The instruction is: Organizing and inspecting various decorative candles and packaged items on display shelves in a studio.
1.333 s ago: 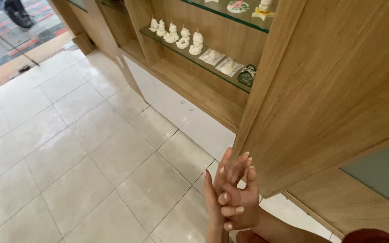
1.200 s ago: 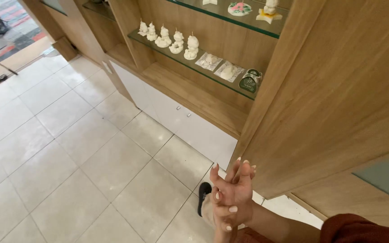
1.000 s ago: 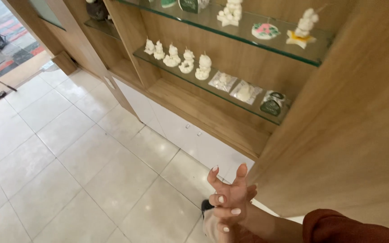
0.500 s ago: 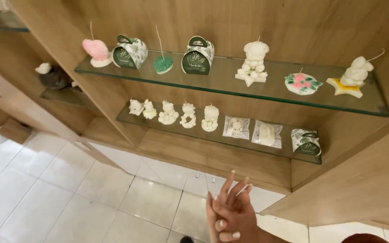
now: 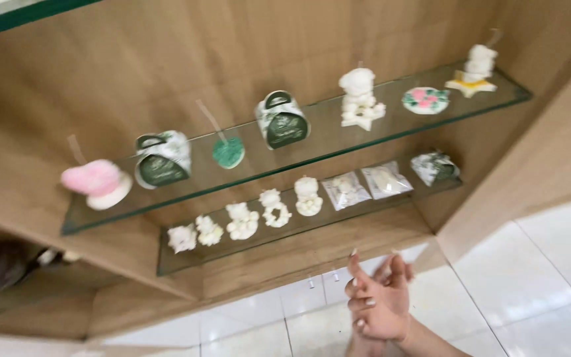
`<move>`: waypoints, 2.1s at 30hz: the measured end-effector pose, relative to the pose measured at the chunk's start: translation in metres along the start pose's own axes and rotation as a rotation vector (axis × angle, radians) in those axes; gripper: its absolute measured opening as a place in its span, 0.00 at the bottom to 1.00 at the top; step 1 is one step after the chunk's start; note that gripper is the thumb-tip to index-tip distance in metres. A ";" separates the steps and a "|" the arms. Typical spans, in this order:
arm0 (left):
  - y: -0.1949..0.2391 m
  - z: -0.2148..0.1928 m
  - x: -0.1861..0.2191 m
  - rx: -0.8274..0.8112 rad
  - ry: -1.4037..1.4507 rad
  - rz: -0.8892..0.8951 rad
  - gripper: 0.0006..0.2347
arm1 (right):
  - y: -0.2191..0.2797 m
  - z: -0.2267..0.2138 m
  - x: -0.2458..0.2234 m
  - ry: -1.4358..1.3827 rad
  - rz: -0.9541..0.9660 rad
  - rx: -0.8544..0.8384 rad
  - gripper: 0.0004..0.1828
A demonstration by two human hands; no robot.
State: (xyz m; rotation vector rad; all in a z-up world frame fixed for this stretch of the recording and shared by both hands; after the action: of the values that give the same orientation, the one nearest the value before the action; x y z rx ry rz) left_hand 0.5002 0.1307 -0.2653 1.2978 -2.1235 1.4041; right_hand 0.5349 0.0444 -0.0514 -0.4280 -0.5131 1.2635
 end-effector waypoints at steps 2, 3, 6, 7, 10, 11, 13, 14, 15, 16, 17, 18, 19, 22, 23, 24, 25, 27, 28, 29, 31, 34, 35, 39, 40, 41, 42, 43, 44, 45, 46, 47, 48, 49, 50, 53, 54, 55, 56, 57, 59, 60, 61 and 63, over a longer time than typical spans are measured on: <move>-0.021 -0.002 0.029 0.014 -0.048 0.048 0.34 | 0.013 -0.013 0.016 -0.104 -0.031 0.035 0.44; -0.056 -0.003 0.057 0.027 -0.076 0.070 0.34 | 0.018 -0.017 0.017 -0.087 -0.056 0.037 0.44; -0.150 -0.030 0.143 0.079 -0.165 0.136 0.34 | 0.018 -0.019 0.020 0.046 -0.037 0.065 0.47; -0.182 -0.044 0.170 0.104 -0.197 0.158 0.34 | 0.007 -0.012 0.017 0.040 -0.041 0.039 0.47; -0.209 -0.065 0.183 0.018 -0.136 0.125 0.33 | -0.023 0.016 0.007 0.050 -0.049 -0.108 0.46; -0.212 -0.061 0.174 -0.085 -0.061 0.059 0.33 | -0.031 0.027 0.005 0.054 -0.034 -0.225 0.47; -0.173 -0.023 0.120 -0.647 0.641 -0.164 0.33 | -0.032 0.037 0.000 0.073 -0.051 -0.258 0.44; -0.142 -0.007 0.105 -1.185 1.342 -0.423 0.32 | -0.030 0.041 0.000 0.086 -0.055 -0.285 0.42; -0.136 -0.003 0.102 -1.197 1.344 -0.435 0.32 | -0.027 0.040 -0.003 0.091 -0.066 -0.274 0.42; -0.125 0.000 0.106 -1.390 1.634 -0.555 0.32 | -0.023 0.038 -0.007 0.130 -0.076 -0.253 0.43; -0.112 -0.003 0.111 -1.565 1.933 -0.695 0.32 | -0.016 0.038 -0.009 0.167 -0.085 -0.220 0.44; -0.106 -0.002 0.116 -1.567 1.940 -0.727 0.32 | -0.007 0.035 -0.012 0.169 -0.096 -0.196 0.44; -0.106 -0.002 0.116 -1.594 2.091 -0.792 0.33 | 0.000 0.027 -0.013 0.154 -0.125 -0.158 0.44; -0.082 0.025 0.094 -1.424 2.341 -0.796 0.33 | 0.018 0.008 -0.011 0.136 -0.128 -0.059 0.44; -0.074 0.039 0.083 -1.234 2.428 -0.708 0.33 | 0.023 0.002 -0.010 0.138 -0.091 -0.007 0.45; -0.108 0.024 0.098 -1.232 2.426 -0.716 0.33 | 0.024 -0.001 -0.010 0.135 -0.094 -0.003 0.45; -0.139 0.013 0.113 -1.306 2.331 -0.869 0.32 | 0.026 -0.005 -0.011 0.095 -0.093 0.023 0.45; -0.188 -0.006 0.138 -1.368 2.228 -1.018 0.32 | 0.025 -0.009 -0.014 0.052 -0.090 0.050 0.45; -0.204 -0.014 0.149 -1.468 2.164 -1.054 0.33 | 0.023 -0.008 -0.016 0.033 -0.079 0.044 0.45; -0.222 -0.021 0.159 -1.563 2.098 -1.081 0.35 | 0.019 -0.009 -0.019 0.013 -0.063 0.035 0.45; -0.146 0.028 0.120 -1.328 2.230 -0.743 0.30 | 0.015 -0.009 -0.024 0.025 -0.050 0.013 0.45; -0.120 0.028 0.134 -0.764 2.430 -0.166 0.24 | 0.009 0.000 -0.030 0.015 0.003 -0.073 0.48; -0.126 0.018 0.150 -0.446 2.506 0.086 0.23 | 0.005 0.004 -0.031 -0.005 0.041 -0.142 0.50; -0.179 -0.024 0.208 -0.233 2.548 0.289 0.22 | 0.003 0.012 -0.027 -0.074 0.089 -0.186 0.49; -0.180 -0.022 0.209 -0.237 2.546 0.278 0.20 | 0.003 0.012 -0.029 -0.052 0.064 -0.178 0.48; -0.180 -0.022 0.207 -0.249 2.545 0.263 0.19 | 0.003 0.012 -0.030 -0.029 0.032 -0.173 0.48; -0.174 -0.021 0.204 -0.250 2.540 0.267 0.19 | 0.004 0.013 -0.030 -0.034 0.034 -0.176 0.48; -0.167 -0.019 0.203 -0.269 2.561 0.209 0.19 | 0.006 0.013 -0.033 0.015 -0.005 -0.133 0.46; -0.160 -0.017 0.201 -0.288 2.580 0.150 0.19 | 0.008 0.014 -0.036 0.063 -0.044 -0.090 0.44; -0.154 -0.016 0.201 -0.295 2.586 0.150 0.19 | 0.011 0.014 -0.034 0.069 -0.049 -0.094 0.44; -0.148 -0.013 0.200 -0.315 2.607 0.091 0.19 | 0.014 0.014 -0.032 0.084 -0.042 -0.084 0.44; -0.142 -0.011 0.200 -0.338 2.627 0.031 0.19 | 0.017 0.013 -0.030 0.099 -0.036 -0.075 0.44; -0.153 -0.019 0.203 -0.347 2.631 0.031 0.19 | 0.023 0.005 -0.027 0.104 -0.041 -0.079 0.44; -0.162 -0.028 0.207 -0.405 2.653 0.025 0.20 | 0.032 -0.001 -0.024 0.031 -0.091 -0.090 0.46; -0.172 -0.037 0.212 -0.464 2.673 0.018 0.21 | 0.040 -0.007 -0.022 -0.041 -0.140 -0.103 0.49; -0.231 -0.027 0.176 -1.683 1.900 -0.759 0.35 | 0.055 -0.023 -0.017 -0.001 -0.091 0.025 0.47; -0.174 0.006 0.180 -1.689 1.895 -0.758 0.35 | 0.050 -0.024 -0.018 -0.001 -0.095 0.021 0.47; -0.136 0.019 0.170 -1.160 2.376 -0.491 0.32 | 0.046 -0.023 -0.019 0.005 -0.084 0.009 0.47; -0.095 0.019 0.140 -0.534 2.707 -0.181 0.30 | 0.041 -0.022 -0.019 0.012 -0.073 -0.003 0.47; -0.101 0.014 0.152 -0.537 2.702 -0.183 0.30 | 0.031 -0.014 -0.021 0.008 -0.075 -0.004 0.47; -0.119 0.000 0.174 -0.456 2.590 0.050 0.30 | 0.009 0.008 -0.023 -0.030 -0.077 -0.225 0.51; -0.130 -0.004 0.185 -0.464 2.586 0.055 0.30 | 0.007 0.010 -0.023 -0.032 -0.080 -0.231 0.51; -0.140 -0.011 0.197 -0.400 2.495 0.224 0.31 | 0.007 0.015 -0.023 -0.043 -0.042 -0.320 0.51; -0.146 -0.015 0.201 -0.335 2.391 0.385 0.31 | 0.013 0.016 -0.023 -0.056 -0.004 -0.408 0.50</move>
State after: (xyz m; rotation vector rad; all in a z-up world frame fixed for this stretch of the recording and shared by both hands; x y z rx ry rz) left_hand 0.5015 0.0208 -0.0425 -0.9339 -0.5546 1.1217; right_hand 0.5103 0.0260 -0.0488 -0.7333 -0.8241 1.1686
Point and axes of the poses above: each hand's wrist, its own y-axis away from the middle knuckle, its own z-axis out of the palm, x = y × z, the point moved 4 cm from there along -y, towards the middle knuckle, and after that the axes turned 1 degree about y, right-handed, at the moved point
